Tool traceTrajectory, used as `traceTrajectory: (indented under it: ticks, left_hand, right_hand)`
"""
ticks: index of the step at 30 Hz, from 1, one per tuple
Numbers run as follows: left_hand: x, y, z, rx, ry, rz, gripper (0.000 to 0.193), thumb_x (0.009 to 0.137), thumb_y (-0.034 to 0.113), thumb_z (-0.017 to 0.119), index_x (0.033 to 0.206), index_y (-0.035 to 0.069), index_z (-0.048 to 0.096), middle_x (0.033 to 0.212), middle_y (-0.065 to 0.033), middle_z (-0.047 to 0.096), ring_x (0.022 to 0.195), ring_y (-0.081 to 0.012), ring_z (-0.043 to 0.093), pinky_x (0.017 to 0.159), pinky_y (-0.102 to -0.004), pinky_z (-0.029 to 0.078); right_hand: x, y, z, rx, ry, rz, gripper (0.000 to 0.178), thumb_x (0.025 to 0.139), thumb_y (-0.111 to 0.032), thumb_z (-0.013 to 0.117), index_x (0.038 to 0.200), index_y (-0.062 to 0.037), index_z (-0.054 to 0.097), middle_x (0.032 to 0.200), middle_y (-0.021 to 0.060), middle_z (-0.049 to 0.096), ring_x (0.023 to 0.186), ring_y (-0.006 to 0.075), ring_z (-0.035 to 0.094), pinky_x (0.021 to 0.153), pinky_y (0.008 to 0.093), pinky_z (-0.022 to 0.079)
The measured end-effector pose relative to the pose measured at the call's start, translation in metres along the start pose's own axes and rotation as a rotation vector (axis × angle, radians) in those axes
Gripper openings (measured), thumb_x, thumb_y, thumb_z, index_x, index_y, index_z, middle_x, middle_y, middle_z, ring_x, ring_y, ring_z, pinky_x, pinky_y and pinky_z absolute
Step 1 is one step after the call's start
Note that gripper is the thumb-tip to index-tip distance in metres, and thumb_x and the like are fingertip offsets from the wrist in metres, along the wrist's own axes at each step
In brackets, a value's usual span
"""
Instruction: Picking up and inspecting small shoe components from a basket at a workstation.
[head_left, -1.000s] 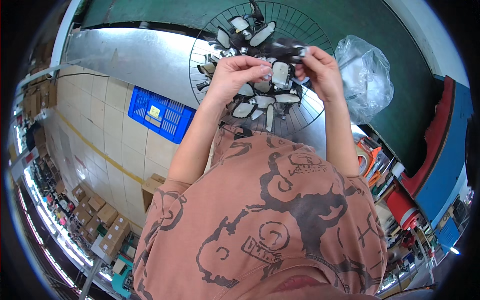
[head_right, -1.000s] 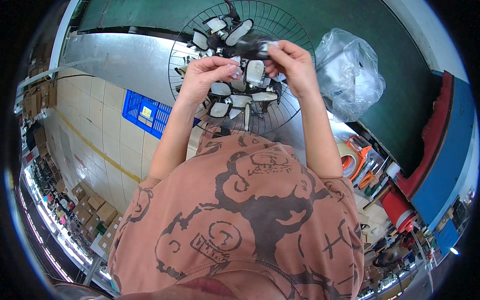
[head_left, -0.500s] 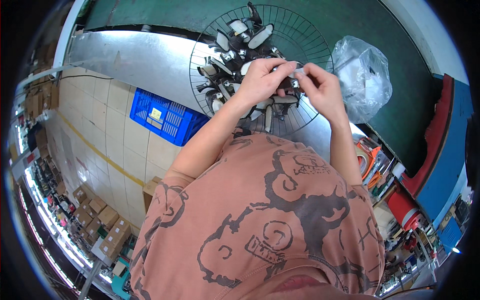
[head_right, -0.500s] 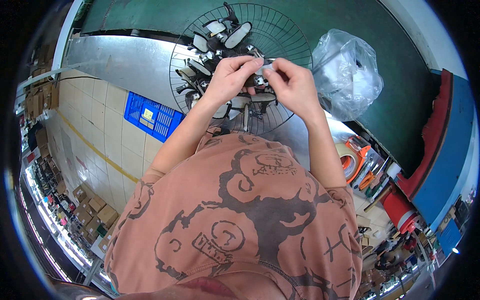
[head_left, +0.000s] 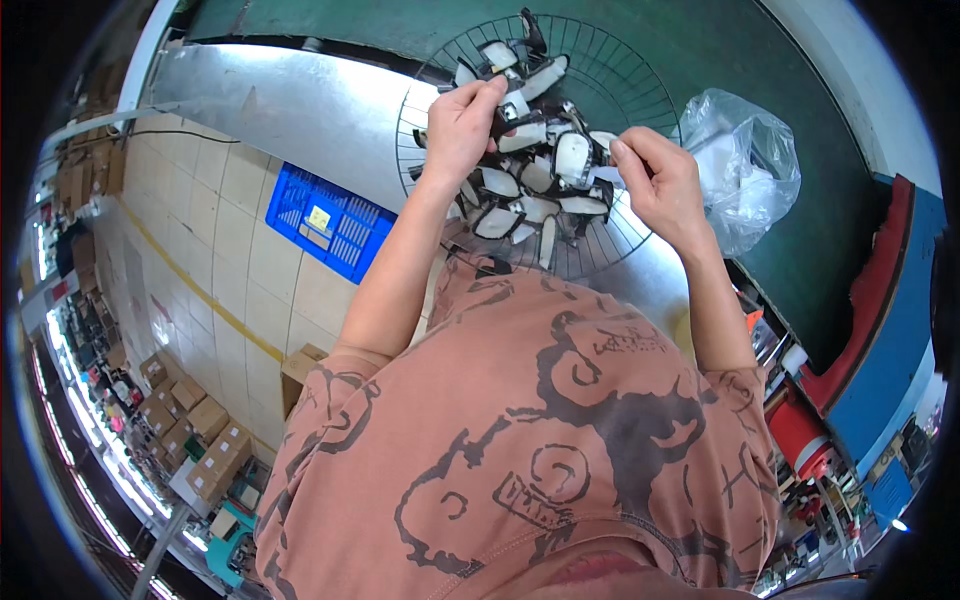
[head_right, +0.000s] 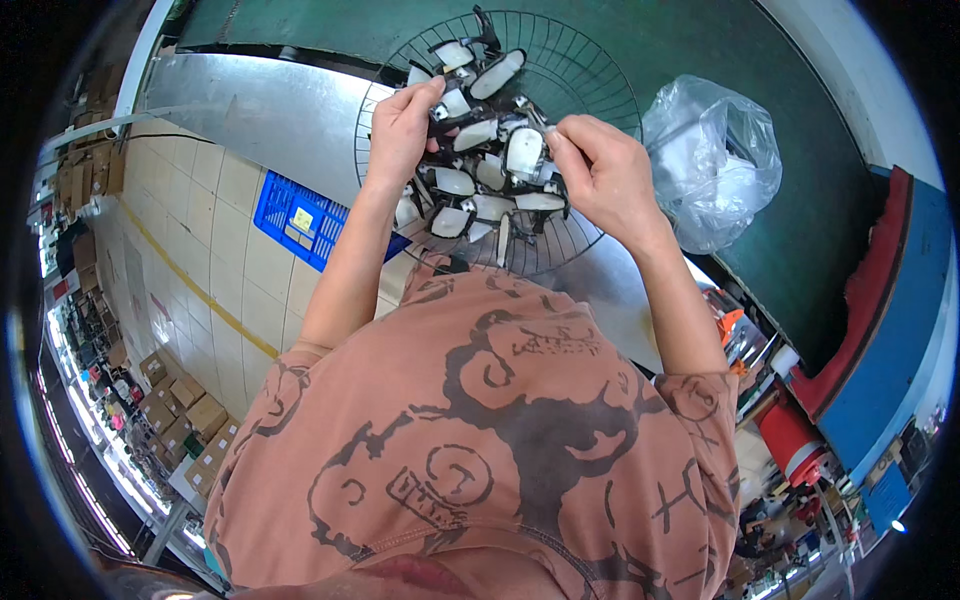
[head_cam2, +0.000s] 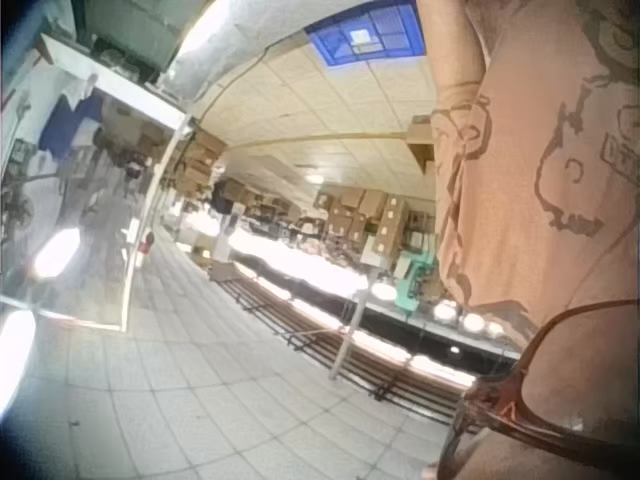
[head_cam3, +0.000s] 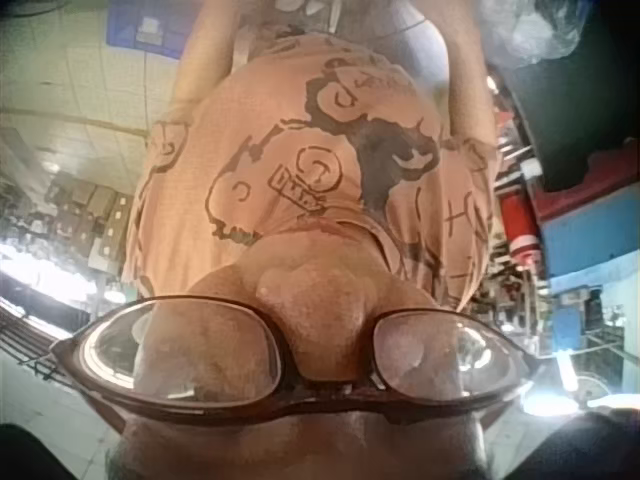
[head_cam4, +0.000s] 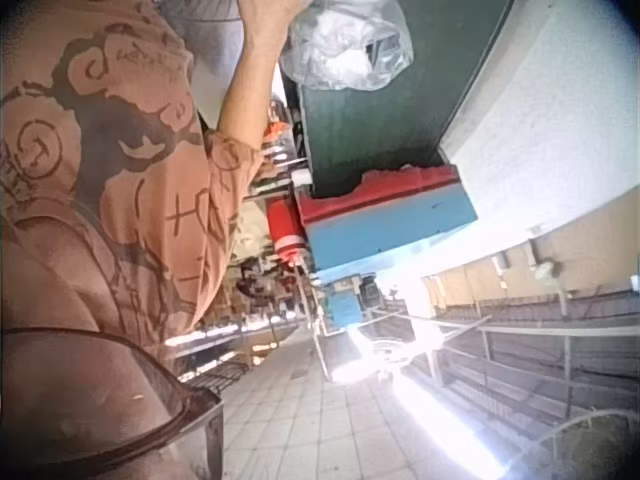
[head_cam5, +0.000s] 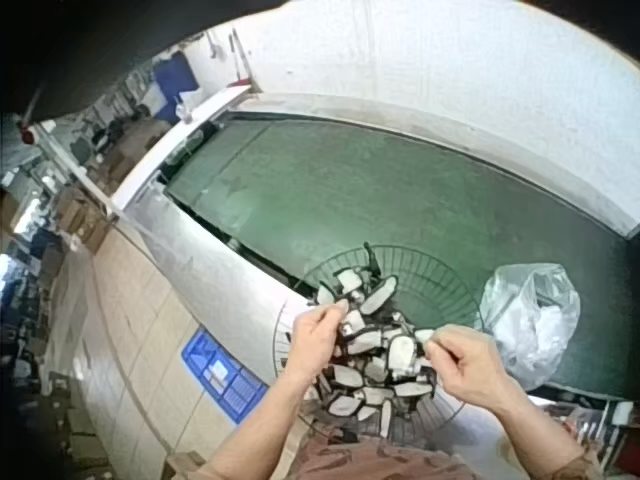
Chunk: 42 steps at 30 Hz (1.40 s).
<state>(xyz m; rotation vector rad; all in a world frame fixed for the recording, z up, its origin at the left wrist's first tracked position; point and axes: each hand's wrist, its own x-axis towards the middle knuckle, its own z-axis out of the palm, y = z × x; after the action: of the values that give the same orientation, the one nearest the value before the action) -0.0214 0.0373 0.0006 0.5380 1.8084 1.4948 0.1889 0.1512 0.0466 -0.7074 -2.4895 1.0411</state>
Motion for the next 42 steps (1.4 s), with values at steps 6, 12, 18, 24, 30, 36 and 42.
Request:
traceTrajectory:
  ticks: [6,12,18,24,30,36,42]
  left_hand:
    - [0.007,0.009,-0.005,-0.027,-0.052,0.007,0.034,0.094,0.033,0.063,0.085,0.001,0.07,0.062,-0.0039,0.065,0.045,-0.0061,0.049,0.044,-0.0208,0.038]
    - [0.027,0.001,-0.038,0.656,0.235,0.338,0.033,0.089,0.04,0.068,0.09,0.007,0.071,0.069,-0.0102,0.07,0.06,-0.0242,0.067,0.057,-0.0345,0.05]
    - [0.032,-0.012,-0.045,0.842,0.168,0.453,0.034,0.08,0.039,0.075,0.098,0.01,0.07,0.085,-0.0088,0.071,0.074,-0.0293,0.068,0.069,-0.0363,0.051]
    - [0.008,0.007,-0.028,0.378,0.236,0.44,0.033,0.086,0.028,0.074,0.108,0.004,0.07,0.091,-0.0064,0.07,0.071,-0.0139,0.064,0.066,-0.027,0.05]
    - [-0.028,0.014,0.011,-0.355,-0.263,-0.284,0.066,0.1,0.047,0.048,0.144,-0.001,0.037,0.119,-0.0194,0.063,0.087,-0.0222,0.069,0.074,-0.0282,0.054]
    - [-0.016,-0.003,0.031,-0.345,-0.105,-0.212,0.042,0.099,0.042,0.053,0.112,0.003,0.054,0.09,-0.0048,0.062,0.072,-0.0128,0.066,0.056,-0.0256,0.054]
    - [0.002,-0.009,0.028,-0.306,-0.03,-0.086,0.045,0.099,0.045,0.053,0.109,0.002,0.054,0.088,-0.0067,0.064,0.064,-0.0144,0.067,0.05,-0.0241,0.052]
  right_hand:
    - [0.021,0.055,0.033,-0.451,0.071,0.062,0.028,0.09,-0.009,0.055,0.116,-0.0062,0.063,0.095,0.0147,0.061,0.089,0.0346,0.063,0.078,0.0457,0.051]
    - [0.088,0.064,0.051,-0.307,0.013,0.092,0.027,0.086,-0.02,0.067,0.112,-0.0158,0.066,0.101,0.0131,0.059,0.096,0.0325,0.063,0.08,0.0424,0.052]
    - [0.112,0.082,0.075,-0.207,0.005,0.002,0.021,0.082,-0.018,0.071,0.103,-0.0157,0.067,0.092,0.0065,0.059,0.075,0.0253,0.063,0.074,0.0366,0.05]
    - [0.081,0.06,0.055,-0.097,0.128,-0.101,0.009,0.082,-0.011,0.07,0.09,-0.009,0.067,0.084,0.0064,0.061,0.073,0.0214,0.063,0.066,0.0324,0.049]
    - [0.044,0.016,0.044,0.099,0.297,-0.171,0.011,0.078,-0.004,0.071,0.089,-0.0075,0.067,0.083,0.0052,0.063,0.071,0.0233,0.063,0.062,0.0319,0.05]
    - [0.028,-0.01,0.048,0.068,0.276,-0.271,0.014,0.075,-0.003,0.073,0.088,-0.0097,0.071,0.084,0.0041,0.063,0.073,0.0225,0.064,0.063,0.032,0.051]
    - [0.042,-0.01,0.053,0.055,0.347,-0.216,0.021,0.074,-0.005,0.074,0.094,-0.012,0.074,0.093,0.0056,0.061,0.081,0.023,0.062,0.068,0.033,0.052]
